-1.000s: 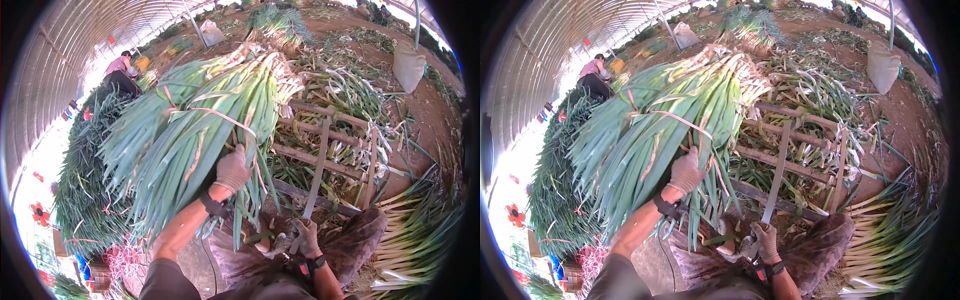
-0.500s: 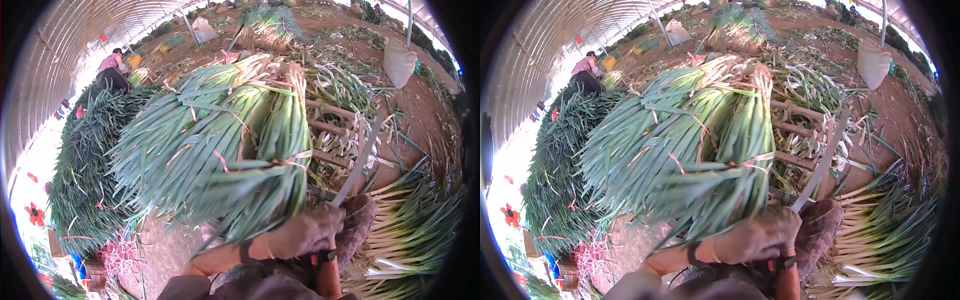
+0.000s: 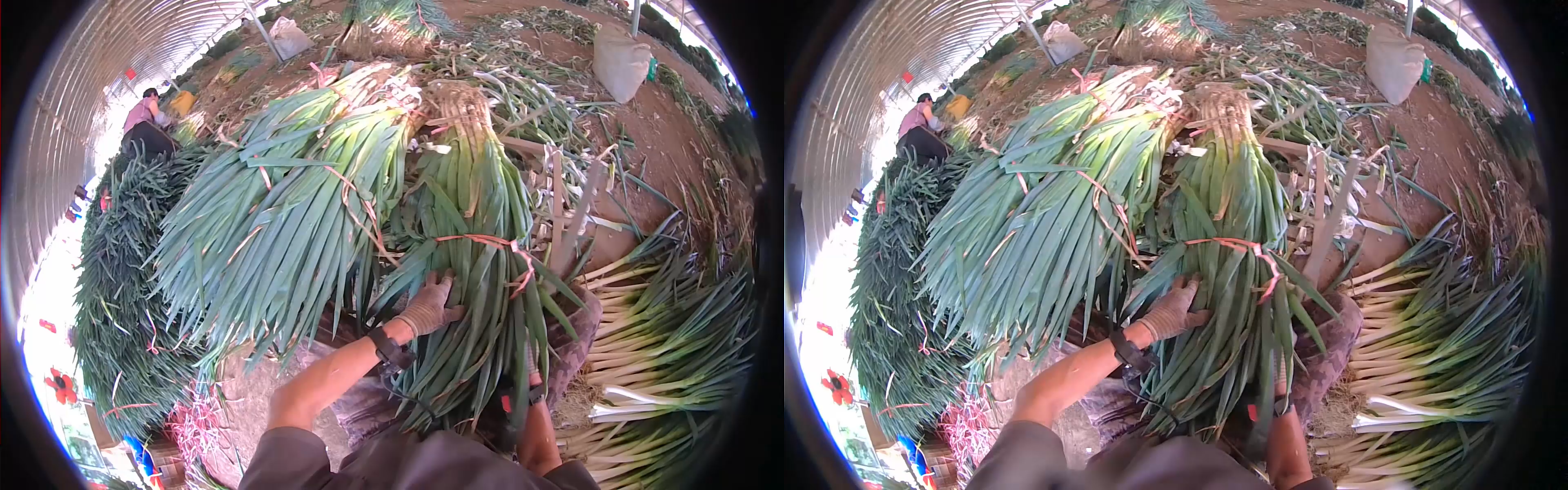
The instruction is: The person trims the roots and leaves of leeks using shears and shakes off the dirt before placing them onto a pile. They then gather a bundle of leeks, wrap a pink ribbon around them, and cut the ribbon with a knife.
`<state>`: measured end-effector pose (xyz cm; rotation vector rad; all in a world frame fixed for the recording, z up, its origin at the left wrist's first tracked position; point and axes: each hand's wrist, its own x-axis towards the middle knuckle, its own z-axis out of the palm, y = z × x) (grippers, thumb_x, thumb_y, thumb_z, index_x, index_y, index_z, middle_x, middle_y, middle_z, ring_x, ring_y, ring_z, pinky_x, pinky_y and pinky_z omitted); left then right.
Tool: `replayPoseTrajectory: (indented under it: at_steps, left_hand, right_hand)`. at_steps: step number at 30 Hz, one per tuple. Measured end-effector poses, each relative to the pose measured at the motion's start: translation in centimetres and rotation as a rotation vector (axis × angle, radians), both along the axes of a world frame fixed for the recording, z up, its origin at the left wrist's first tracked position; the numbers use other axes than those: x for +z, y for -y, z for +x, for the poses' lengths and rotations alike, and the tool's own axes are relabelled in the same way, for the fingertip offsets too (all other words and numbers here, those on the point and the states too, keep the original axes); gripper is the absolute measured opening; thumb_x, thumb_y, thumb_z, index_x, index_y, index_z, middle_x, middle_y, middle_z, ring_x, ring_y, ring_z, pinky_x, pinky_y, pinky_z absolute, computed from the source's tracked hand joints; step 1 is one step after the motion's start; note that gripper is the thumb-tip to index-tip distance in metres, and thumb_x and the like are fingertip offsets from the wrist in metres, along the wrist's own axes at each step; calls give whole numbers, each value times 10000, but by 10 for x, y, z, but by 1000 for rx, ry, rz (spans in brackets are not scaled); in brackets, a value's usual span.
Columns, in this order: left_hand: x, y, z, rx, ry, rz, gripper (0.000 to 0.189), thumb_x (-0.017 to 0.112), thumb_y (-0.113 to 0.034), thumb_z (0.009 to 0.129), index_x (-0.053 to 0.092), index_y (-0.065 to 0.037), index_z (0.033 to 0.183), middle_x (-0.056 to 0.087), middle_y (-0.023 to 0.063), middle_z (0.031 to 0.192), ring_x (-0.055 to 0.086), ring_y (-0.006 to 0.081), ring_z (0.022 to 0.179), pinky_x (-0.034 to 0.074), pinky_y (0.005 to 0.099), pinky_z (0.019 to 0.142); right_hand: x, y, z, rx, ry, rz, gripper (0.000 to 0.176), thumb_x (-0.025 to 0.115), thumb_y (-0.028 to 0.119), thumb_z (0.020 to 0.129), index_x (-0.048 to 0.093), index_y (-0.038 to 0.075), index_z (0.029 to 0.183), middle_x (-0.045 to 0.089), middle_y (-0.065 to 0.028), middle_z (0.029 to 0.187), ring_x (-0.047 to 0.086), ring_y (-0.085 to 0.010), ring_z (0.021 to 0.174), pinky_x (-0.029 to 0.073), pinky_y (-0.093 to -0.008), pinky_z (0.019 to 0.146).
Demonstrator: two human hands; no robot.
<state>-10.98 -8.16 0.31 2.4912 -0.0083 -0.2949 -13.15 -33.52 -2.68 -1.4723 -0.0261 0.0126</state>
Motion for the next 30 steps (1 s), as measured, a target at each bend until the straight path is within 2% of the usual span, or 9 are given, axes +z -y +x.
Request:
replayPoseTrajectory:
  at_steps: [7,9,14,22,23,24,26,27,30]
  left_hand:
    - [-3,-16,14,-47,130,-133,800,682,-294,731,439,62,1405,515,322,1196,531,452,1147,448,418,1012]
    - [16,-33,22,-85,132,-203,687,673,-260,684,527,82,1261,552,295,1126,530,435,1077,442,423,979]
    - [56,-99,20,-200,202,273,591,650,-149,717,559,1,1282,495,274,1343,494,418,1242,427,431,1033]
    - [0,-55,-14,-225,251,654,461,574,-184,855,581,-68,1301,371,357,1444,412,514,1313,453,591,902]
    - [7,-39,-11,-216,208,700,468,571,-197,861,574,-63,1309,358,369,1451,401,520,1322,446,602,905]
    - [11,-25,-9,-207,138,750,504,601,-209,846,557,-52,1323,310,399,1470,359,538,1358,434,621,925]
    - [21,-17,-10,-238,26,688,563,624,-240,860,508,-17,1363,265,401,1491,288,538,1404,407,653,964]
    - [33,-19,-11,-262,5,670,597,635,-334,872,511,-21,1365,283,427,1465,308,537,1401,411,625,997]
    - [83,-51,-5,-456,-191,472,648,635,-525,877,572,-50,1314,414,411,1376,484,492,1272,462,522,1000]
  right_hand:
    - [5,-76,-10,260,-403,276,257,604,116,970,597,12,1205,633,-37,1070,583,-143,917,499,-314,829]
    - [0,-120,-8,339,-485,392,267,604,124,971,594,15,1215,632,-36,1069,584,-147,922,501,-317,833]
    - [-7,-202,-4,420,-645,599,292,606,145,976,585,22,1239,629,-33,1066,589,-158,935,505,-323,842]
    - [-4,-29,-40,169,-780,689,332,609,179,983,571,33,1279,625,-29,1060,597,-175,956,511,-333,858]
    - [-2,-7,-40,111,-738,640,337,610,183,984,569,34,1284,625,-28,1060,598,-177,959,511,-334,859]
    - [-20,9,-37,-8,-326,115,296,587,267,993,644,28,1158,626,12,913,593,-150,815,509,-305,719]
    - [96,21,-22,-21,-562,72,229,548,276,998,611,59,956,525,13,747,507,-62,578,415,-222,459]
    - [79,55,-24,-16,-462,-158,240,537,276,1003,610,50,965,520,23,682,488,-66,524,385,-218,434]
    - [133,69,-43,104,-453,-156,351,545,365,1019,598,18,1034,508,6,609,449,-78,438,341,-213,401]
